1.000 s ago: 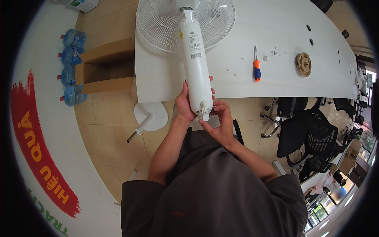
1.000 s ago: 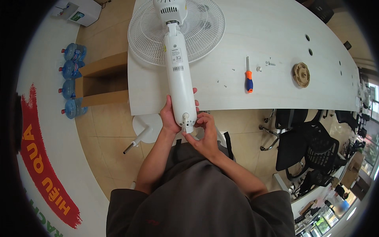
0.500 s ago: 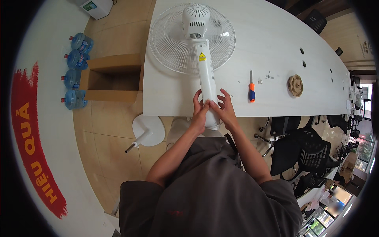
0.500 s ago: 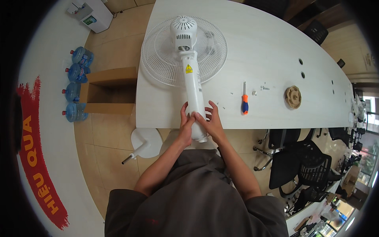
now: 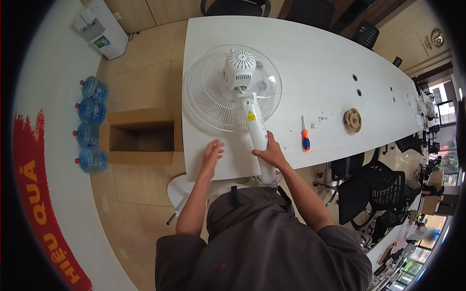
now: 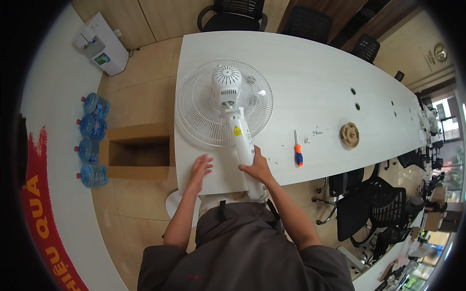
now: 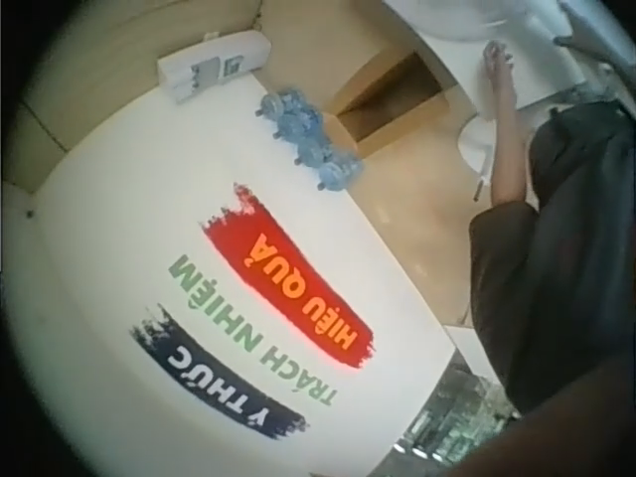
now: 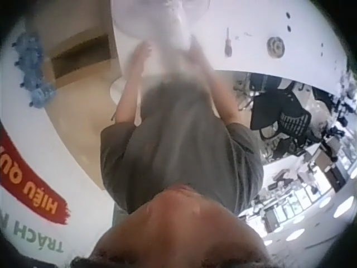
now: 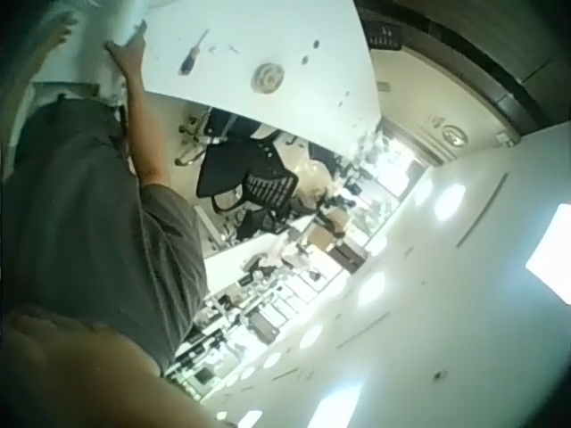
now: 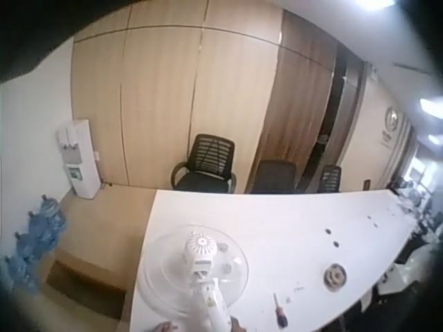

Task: The user is using a screwdriver to remove screws from the base and motor housing of a white electric fan, then removes the protective grill and blades.

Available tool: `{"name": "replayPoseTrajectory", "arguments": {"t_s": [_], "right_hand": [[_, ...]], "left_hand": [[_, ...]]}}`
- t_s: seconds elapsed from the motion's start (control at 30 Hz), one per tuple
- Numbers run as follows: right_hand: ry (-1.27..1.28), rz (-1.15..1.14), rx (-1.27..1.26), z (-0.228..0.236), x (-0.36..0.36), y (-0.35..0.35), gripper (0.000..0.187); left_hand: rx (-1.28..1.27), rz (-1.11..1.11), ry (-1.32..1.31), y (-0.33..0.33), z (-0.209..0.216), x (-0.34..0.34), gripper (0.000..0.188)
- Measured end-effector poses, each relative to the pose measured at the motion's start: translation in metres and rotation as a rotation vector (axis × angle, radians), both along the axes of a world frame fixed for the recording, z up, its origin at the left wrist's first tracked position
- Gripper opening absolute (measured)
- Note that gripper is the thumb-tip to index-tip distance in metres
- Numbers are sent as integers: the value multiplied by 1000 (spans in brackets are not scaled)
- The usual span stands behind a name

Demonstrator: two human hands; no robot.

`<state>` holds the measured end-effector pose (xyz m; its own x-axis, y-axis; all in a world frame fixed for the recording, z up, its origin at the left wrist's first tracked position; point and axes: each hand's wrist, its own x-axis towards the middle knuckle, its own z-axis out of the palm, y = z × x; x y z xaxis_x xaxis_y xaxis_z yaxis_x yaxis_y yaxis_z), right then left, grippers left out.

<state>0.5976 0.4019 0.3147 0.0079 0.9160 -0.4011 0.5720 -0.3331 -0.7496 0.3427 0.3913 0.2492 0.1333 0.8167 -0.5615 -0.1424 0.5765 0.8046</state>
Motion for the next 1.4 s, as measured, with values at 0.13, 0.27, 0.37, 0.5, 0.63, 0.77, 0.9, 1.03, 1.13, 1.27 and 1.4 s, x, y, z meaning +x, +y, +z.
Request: {"name": "replayPoseTrajectory", "arguments": {"t_s": [0.13,0.27,0.37,0.5,0.63,0.77,0.9,1.03,1.13,1.27,1.4], "right_hand": [[-39,-6,6,1,-4,-3,102],[-41,-29,-27,3,-7,-4,102],[-48,-30,-55,7,-5,-4,102],[-61,-10,-95,8,-2,-1,104],[-40,-11,-42,8,2,-3,104],[-24,-2,-6,9,16,-1,103],[12,29,-30,16,29,2,102],[-12,92,-40,7,31,3,104],[-20,105,-45,2,30,1,107],[-7,133,-17,-3,39,6,110],[-28,171,-33,14,24,24,118]], "left_hand": [[-3,281,19,68,-23,-32,63],[-10,272,-107,115,-36,-28,74],[12,368,-368,126,-44,-20,71],[4,378,-479,131,-43,-17,67],[-16,417,-323,130,-36,-13,67],[-4,472,-275,113,-19,-6,68],[15,524,-255,100,-8,-1,65],[-42,526,-338,93,-22,-4,62],[13,491,-323,90,-28,-5,63],[-41,519,-368,95,-32,-8,68],[-112,493,-377,107,-61,-23,77]]}}
